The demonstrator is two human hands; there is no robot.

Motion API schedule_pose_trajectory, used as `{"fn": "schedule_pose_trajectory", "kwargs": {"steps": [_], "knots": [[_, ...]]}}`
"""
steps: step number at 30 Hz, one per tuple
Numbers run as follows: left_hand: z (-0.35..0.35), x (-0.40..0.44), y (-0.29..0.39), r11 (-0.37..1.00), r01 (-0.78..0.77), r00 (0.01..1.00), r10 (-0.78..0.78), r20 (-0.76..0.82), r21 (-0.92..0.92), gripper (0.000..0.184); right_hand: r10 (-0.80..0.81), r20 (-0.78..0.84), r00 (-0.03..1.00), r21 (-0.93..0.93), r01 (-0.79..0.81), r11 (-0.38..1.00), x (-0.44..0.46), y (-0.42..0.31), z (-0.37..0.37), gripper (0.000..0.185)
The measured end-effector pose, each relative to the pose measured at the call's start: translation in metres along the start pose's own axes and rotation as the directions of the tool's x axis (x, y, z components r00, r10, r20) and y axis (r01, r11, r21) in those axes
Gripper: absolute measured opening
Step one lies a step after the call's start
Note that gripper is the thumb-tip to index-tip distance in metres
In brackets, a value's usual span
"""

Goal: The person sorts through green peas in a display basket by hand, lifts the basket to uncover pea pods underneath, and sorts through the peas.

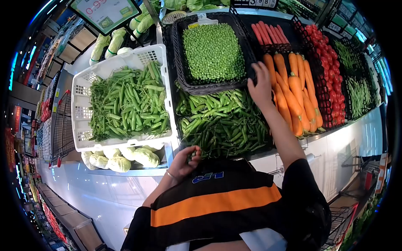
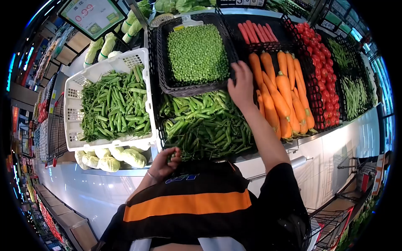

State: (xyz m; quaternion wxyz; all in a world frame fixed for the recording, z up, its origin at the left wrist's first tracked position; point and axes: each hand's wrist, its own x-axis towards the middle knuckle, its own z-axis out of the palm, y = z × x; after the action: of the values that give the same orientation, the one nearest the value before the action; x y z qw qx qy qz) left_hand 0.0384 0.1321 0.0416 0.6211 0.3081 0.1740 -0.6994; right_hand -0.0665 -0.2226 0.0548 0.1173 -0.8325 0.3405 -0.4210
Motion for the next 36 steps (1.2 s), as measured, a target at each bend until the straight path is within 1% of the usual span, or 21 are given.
{"fn": "schedule_pose_trajectory", "kwargs": {"steps": [2, 3, 4, 6, 8, 10, 12, 14, 18, 20, 21, 22, 24, 25, 27, 28, 30, 31, 32, 34, 36], "knots": [[-0.005, 0.0, -0.003, 0.993, 0.005, 1.0, -0.005, 0.002, -0.121, 0.013, -0.308, 0.33, 0.892, 0.17, 0.265, 0.949, 0.016, -0.025, -0.005, 0.049], [-0.001, 0.0, -0.001, 0.991, 0.011, 0.999, -0.007, 0.034, -0.13, 0.013, -0.242, 0.494, 0.835, 0.103, 0.22, 0.97, 0.031, -0.035, -0.002, 0.058], [0.004, 0.002, 0.001, 0.991, 0.016, 0.998, -0.007, 0.067, -0.136, 0.013, -0.25, 0.484, 0.838, 0.107, 0.227, 0.968, 0.046, -0.039, 0.01, 0.058], [0.018, 0.006, 0.002, 0.999, -0.033, 0.992, 0.033, 0.122, -0.008, 0.014, 0.253, 0.707, 0.66, -0.297, -0.047, 0.954, 0.077, -0.04, 0.041, 0.077], [0.024, 0.009, -0.001, 0.991, -0.043, 0.977, 0.015, 0.213, 0.128, 0.015, 0.341, 0.675, 0.654, -0.356, -0.116, 0.927, 0.096, -0.037, 0.072, 0.087], [0.036, 0.006, -0.005, 0.97, -0.025, 0.992, -0.007, 0.128, 0.241, 0.018, 0.457, 0.608, 0.648, -0.387, -0.26, 0.884, 0.103, -0.035, 0.117, 0.102], [0.028, 0.006, 0.0, 0.986, 0.0, 0.99, -0.024, 0.142, 0.169, 0.018, 0.438, 0.737, 0.515, -0.314, -0.312, 0.897, 0.111, -0.077, 0.109, 0.098], [0.024, 0.005, 0.004, 0.991, 0.01, 0.995, -0.022, 0.094, 0.134, 0.017, 0.357, 0.779, 0.515, -0.35, -0.114, 0.93, 0.104, -0.094, 0.127, 0.09], [0.014, 0.011, 0.012, 0.999, -0.003, 0.994, -0.002, 0.11, 0.043, 0.016, -0.13, 0.909, 0.396, -0.024, 0.362, 0.932, 0.082, -0.082, 0.12, 0.073], [0.018, 0.013, 0.014, 0.999, -0.009, 0.999, 0.008, 0.047, 0.036, 0.016, -0.272, 0.943, 0.19, 0.136, 0.526, 0.839, 0.08, -0.067, 0.108, 0.066], [0.017, 0.015, 0.016, 1.0, 0.006, 0.999, -0.007, 0.037, 0.031, 0.017, -0.296, 0.944, 0.148, 0.16, 0.577, 0.801, 0.085, -0.067, 0.091, 0.064], [0.017, 0.017, 0.019, 1.0, 0.011, 0.999, -0.012, 0.035, 0.028, 0.017, -0.293, 0.945, 0.146, 0.16, 0.574, 0.803, 0.092, -0.056, 0.091, 0.064], [0.017, 0.019, 0.021, 0.995, 0.098, 0.995, -0.097, 0.023, -0.016, 0.019, -0.173, 0.93, 0.324, -0.053, 0.584, 0.81, 0.107, -0.031, 0.09, 0.065], [0.017, 0.019, 0.02, 0.994, 0.108, 0.994, -0.108, 0.015, -0.021, 0.019, -0.166, 0.934, 0.317, -0.051, 0.577, 0.815, 0.109, -0.02, 0.087, 0.065], [0.018, 0.024, 0.021, 0.996, 0.079, 0.994, -0.083, 0.077, 0.052, 0.018, -0.026, 0.861, 0.507, -0.087, 0.197, 0.977, 0.121, -0.014, 0.069, 0.058], [0.02, 0.023, 0.023, 0.996, 0.08, 0.993, -0.084, 0.078, 0.048, 0.018, -0.025, 0.863, 0.504, -0.088, 0.199, 0.976, 0.117, -0.011, 0.063, 0.058], [0.025, 0.02, 0.023, 0.981, -0.001, 1.0, -0.001, 0.01, 0.196, 0.019, -0.11, 0.728, 0.676, 0.107, 0.047, 0.993, 0.096, -0.016, 0.047, 0.047], [0.024, 0.02, 0.022, 0.983, 0.0, 1.0, -0.001, 0.006, 0.186, 0.019, -0.063, 0.719, 0.692, 0.108, -0.023, 0.994, 0.086, -0.024, 0.039, 0.038], [0.021, 0.02, 0.022, 0.98, -0.016, 1.0, 0.012, 0.019, 0.2, 0.021, -0.063, 0.725, 0.686, 0.109, -0.024, 0.994, 0.071, -0.024, 0.036, 0.038], [0.019, 0.02, 0.021, 0.977, -0.033, 0.999, 0.027, 0.03, 0.211, 0.024, -0.222, 0.521, 0.824, 0.225, 0.119, 0.967, 0.039, -0.023, 0.029, 0.03], [0.02, 0.02, 0.02, 0.97, -0.036, 0.998, 0.023, 0.056, 0.242, 0.027, -0.276, 0.395, 0.876, 0.43, 0.089, 0.899, 0.009, -0.041, 0.01, 0.021]]}}
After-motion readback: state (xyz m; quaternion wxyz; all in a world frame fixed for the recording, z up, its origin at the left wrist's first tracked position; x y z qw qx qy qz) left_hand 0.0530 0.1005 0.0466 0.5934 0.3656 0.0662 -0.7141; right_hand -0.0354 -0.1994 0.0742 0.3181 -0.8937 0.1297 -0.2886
